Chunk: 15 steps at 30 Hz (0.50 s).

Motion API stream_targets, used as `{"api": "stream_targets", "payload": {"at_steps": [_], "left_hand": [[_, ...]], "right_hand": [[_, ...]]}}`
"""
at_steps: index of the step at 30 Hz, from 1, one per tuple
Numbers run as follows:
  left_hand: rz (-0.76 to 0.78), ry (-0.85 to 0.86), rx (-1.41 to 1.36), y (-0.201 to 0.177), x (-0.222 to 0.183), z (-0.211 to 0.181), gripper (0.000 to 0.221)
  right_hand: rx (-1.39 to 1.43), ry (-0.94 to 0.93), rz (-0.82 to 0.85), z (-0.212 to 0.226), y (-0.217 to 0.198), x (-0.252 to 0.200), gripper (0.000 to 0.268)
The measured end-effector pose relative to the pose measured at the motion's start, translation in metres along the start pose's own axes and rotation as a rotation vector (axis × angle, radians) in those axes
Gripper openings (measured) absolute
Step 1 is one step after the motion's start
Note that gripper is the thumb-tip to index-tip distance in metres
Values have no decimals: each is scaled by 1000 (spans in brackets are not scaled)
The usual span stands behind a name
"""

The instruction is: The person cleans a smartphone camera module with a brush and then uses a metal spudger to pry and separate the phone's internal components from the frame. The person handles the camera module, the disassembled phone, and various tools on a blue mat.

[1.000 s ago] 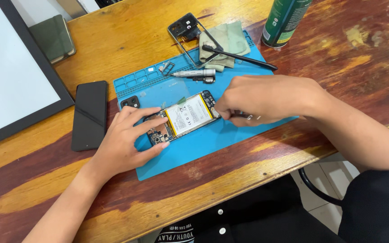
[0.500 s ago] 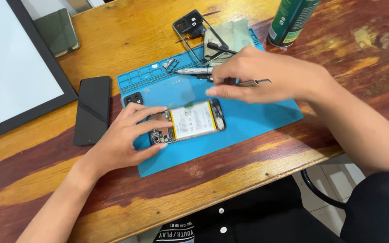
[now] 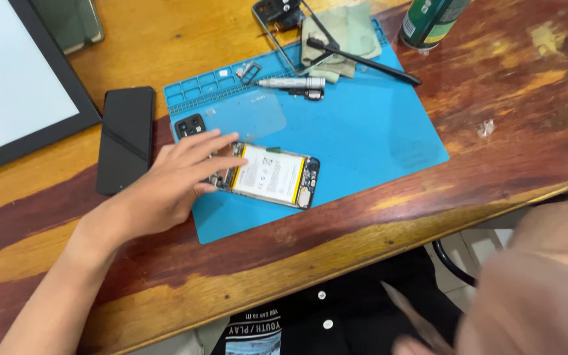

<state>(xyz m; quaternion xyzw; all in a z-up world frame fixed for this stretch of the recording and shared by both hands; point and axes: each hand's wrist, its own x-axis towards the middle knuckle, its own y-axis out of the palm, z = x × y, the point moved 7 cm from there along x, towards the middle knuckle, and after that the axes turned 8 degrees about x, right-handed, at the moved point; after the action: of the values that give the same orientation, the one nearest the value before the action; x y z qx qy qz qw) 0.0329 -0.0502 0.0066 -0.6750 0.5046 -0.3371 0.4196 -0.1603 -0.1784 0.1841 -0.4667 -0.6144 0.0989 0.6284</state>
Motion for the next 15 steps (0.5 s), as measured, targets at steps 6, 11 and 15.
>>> {"api": "stream_targets", "payload": {"at_steps": [6, 11, 15], "left_hand": [[-206, 47, 267, -10, 4, -6, 66], [-332, -47, 489, -16, 1, -16, 67], [-312, 56, 396, -6, 0, -45, 47]], "right_hand": [[-57, -14, -10, 0, -2, -7, 33], [-89, 64, -33, -24, -3, -25, 34], [-22, 340, -48, -82, 11, -50, 35]]}}
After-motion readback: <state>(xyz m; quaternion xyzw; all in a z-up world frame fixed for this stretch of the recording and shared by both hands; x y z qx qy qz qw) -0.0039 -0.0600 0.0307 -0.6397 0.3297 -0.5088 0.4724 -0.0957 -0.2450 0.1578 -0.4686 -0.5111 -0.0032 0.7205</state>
